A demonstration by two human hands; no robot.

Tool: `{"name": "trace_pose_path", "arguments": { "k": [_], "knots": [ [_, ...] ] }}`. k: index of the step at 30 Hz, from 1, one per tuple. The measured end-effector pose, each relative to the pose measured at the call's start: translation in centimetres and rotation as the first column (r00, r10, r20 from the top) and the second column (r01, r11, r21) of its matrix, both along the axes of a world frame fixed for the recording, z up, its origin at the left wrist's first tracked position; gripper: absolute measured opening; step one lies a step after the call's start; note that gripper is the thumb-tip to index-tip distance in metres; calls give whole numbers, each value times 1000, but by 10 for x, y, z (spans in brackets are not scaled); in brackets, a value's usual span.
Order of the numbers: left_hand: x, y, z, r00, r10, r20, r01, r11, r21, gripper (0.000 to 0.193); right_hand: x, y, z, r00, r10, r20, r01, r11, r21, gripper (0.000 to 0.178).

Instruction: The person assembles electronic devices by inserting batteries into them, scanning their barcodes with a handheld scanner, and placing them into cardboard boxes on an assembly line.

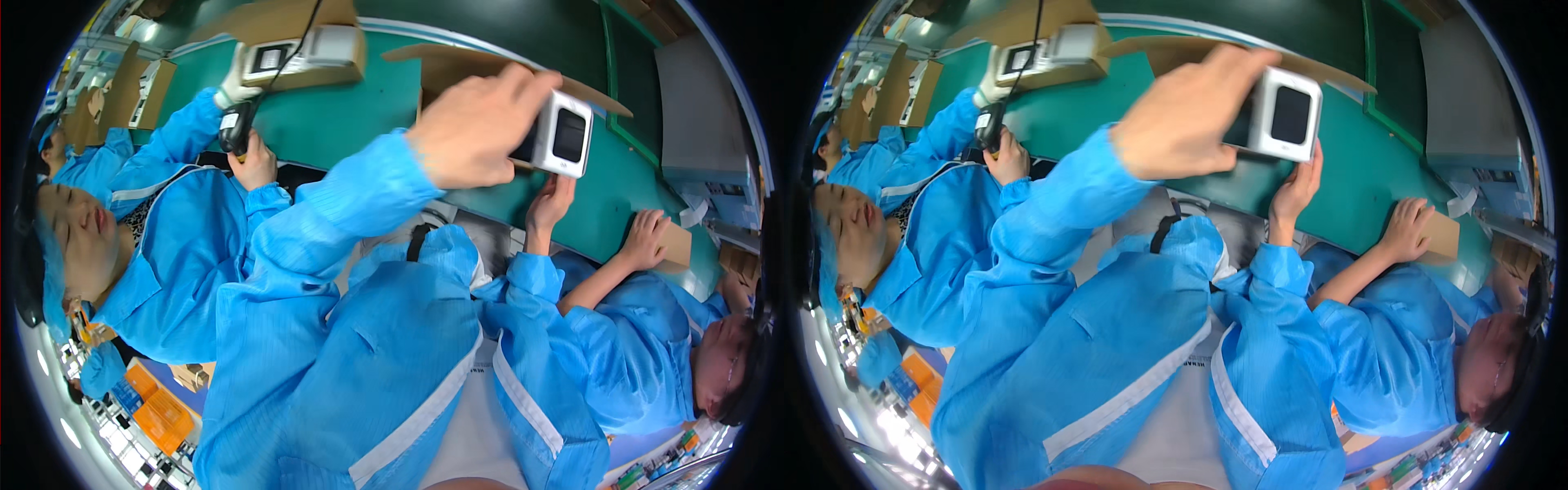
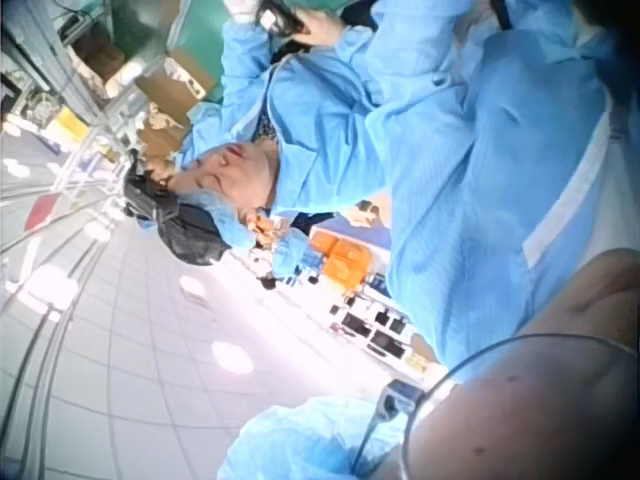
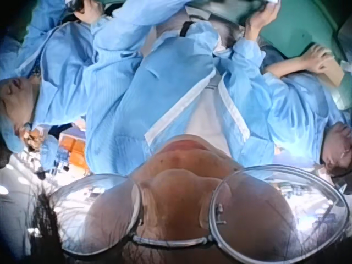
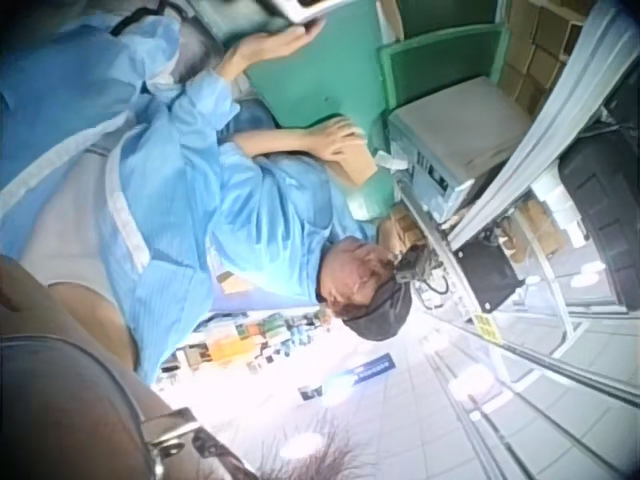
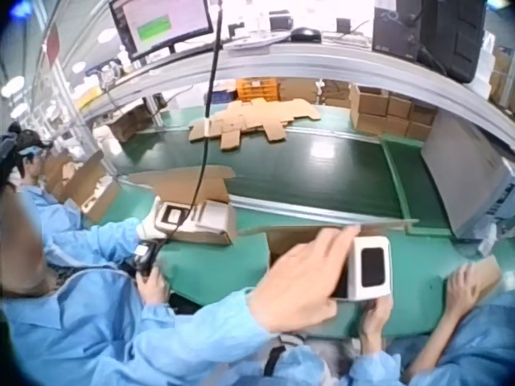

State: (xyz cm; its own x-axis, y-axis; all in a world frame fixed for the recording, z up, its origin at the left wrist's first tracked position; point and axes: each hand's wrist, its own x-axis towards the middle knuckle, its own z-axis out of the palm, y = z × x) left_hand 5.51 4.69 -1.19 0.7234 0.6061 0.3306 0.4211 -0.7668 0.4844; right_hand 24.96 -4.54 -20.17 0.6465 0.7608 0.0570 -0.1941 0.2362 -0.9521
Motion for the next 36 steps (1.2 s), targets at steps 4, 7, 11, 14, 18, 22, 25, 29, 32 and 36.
{"name": "trace_pose_path", "arguments": {
  "k": [4,7,11,14,18,22,25,29,32,36],
  "knots": [
    [-45,-27,1,920,140,367,-169,984,48,101,-37,-32,60,959,-61,276,63,998,3,44],
    [-53,-65,-34,772,202,602,-187,978,-88,102,-77,-35,87,975,223,4,-221,963,153,62],
    [-64,-129,-78,512,716,474,-234,648,-725,67,-98,-22,103,820,389,-419,-334,921,202,66],
    [-56,-161,-112,358,894,269,-177,348,-921,53,-100,-15,108,802,346,-487,-331,936,119,58],
    [-66,-159,-110,654,262,710,-54,952,-301,44,-76,-9,96,758,425,-496,-366,905,216,48],
    [-96,-118,-74,933,192,304,-89,943,-320,68,-50,-16,90,724,565,-397,-549,819,165,39],
    [-64,-93,-67,890,253,380,-89,913,-398,74,-64,-26,95,669,605,-431,-651,757,52,41],
    [-50,-80,-89,926,221,306,-47,873,-486,63,-68,-39,83,682,596,-424,-680,731,-66,38],
    [-48,-83,-97,934,225,279,-36,833,-552,52,-66,-51,75,704,574,-418,-675,725,-141,36],
    [-44,-85,-99,923,230,307,-18,826,-564,50,-64,-59,74,706,576,-412,-665,739,-107,32]
  ]
}}
